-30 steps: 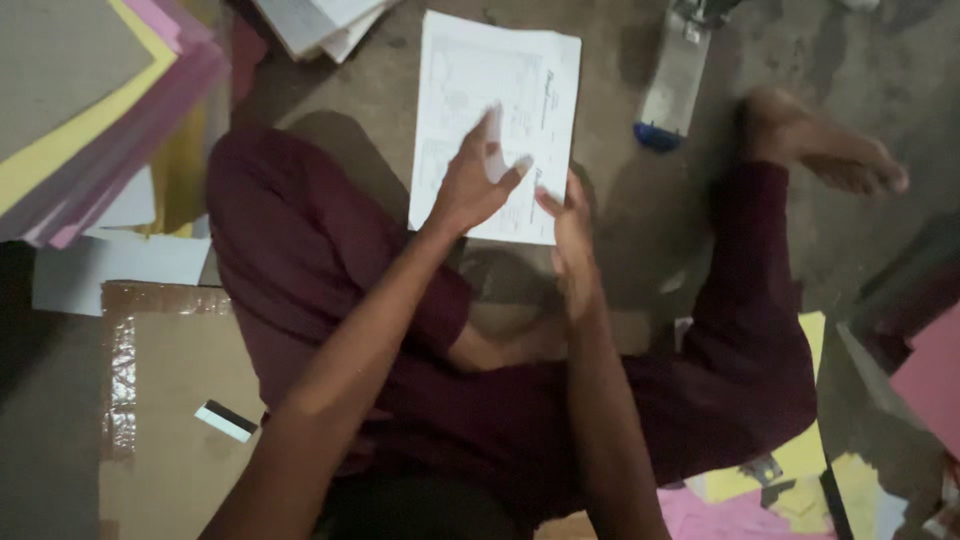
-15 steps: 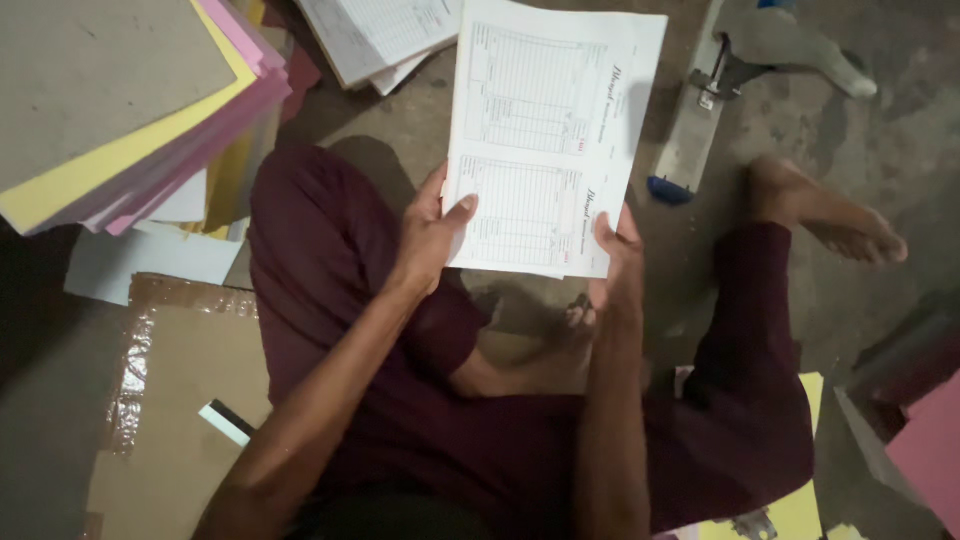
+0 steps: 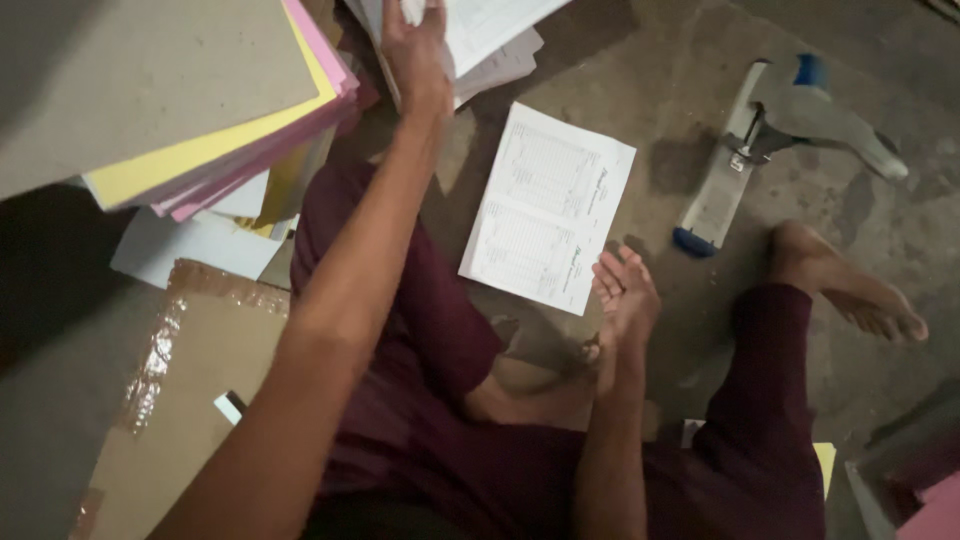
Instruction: The person sits on the floor and sorts through stacks of pink and yellow papers. They pick up a stack, flip through the pages, and place them back down, repeating this process with different stacks.
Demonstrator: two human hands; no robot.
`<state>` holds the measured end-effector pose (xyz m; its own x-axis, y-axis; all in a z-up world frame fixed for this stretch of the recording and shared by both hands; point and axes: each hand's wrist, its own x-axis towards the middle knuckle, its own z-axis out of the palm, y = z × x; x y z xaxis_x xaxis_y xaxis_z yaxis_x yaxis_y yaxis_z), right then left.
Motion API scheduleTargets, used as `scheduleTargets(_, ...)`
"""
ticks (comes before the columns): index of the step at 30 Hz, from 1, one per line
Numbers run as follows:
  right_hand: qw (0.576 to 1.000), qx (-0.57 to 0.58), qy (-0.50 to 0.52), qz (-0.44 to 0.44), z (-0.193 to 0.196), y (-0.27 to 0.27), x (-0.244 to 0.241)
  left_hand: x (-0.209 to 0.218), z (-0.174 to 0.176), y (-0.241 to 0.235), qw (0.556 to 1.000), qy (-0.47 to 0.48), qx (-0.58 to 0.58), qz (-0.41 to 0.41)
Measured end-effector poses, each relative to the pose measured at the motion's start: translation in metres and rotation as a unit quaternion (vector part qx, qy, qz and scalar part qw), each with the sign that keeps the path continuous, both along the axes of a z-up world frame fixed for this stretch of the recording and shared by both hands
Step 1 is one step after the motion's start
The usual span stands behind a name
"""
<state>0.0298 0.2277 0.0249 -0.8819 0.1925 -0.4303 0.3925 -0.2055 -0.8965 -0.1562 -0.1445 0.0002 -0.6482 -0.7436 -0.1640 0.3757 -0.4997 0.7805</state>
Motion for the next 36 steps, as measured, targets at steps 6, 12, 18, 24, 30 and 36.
scheduleTargets(6, 1.0, 0.017, -0.01, 0.018, -0.023, -0.001, -0.003, -0.014, -0.125, -0.025, 0.975, -0.179, -0.129, 0.01)
scheduleTargets(12, 0.96, 0.278, 0.038, 0.007, -0.052, 0.01, -0.003, -0.008, -0.12, -0.022, 0.98, -0.179, -0.08, 0.015)
scheduleTargets(18, 0.924, 0.376, 0.018, 0.069, -0.088, 0.034, 0.004, 0.116, -0.051, 0.074, 0.906, -0.197, -0.375, -0.019)
scheduleTargets(24, 0.921, 0.372, 0.024, 0.109, -0.124, 0.04, -0.009, 0.196, -0.029, 0.16, 0.753, -0.061, -0.478, -0.449)
scheduleTargets(30, 0.941, 0.309, -0.054, 0.125, -0.124, 0.045, -0.015, 0.181, -0.036, 0.169, 0.664, -0.077, -0.586, -0.457)
scheduleTargets(36, 0.969, 0.221, -0.051, 0.093, -0.042, 0.004, -0.004, 0.158, -0.025, 0.153, 0.701, -0.142, -0.369, -0.593)
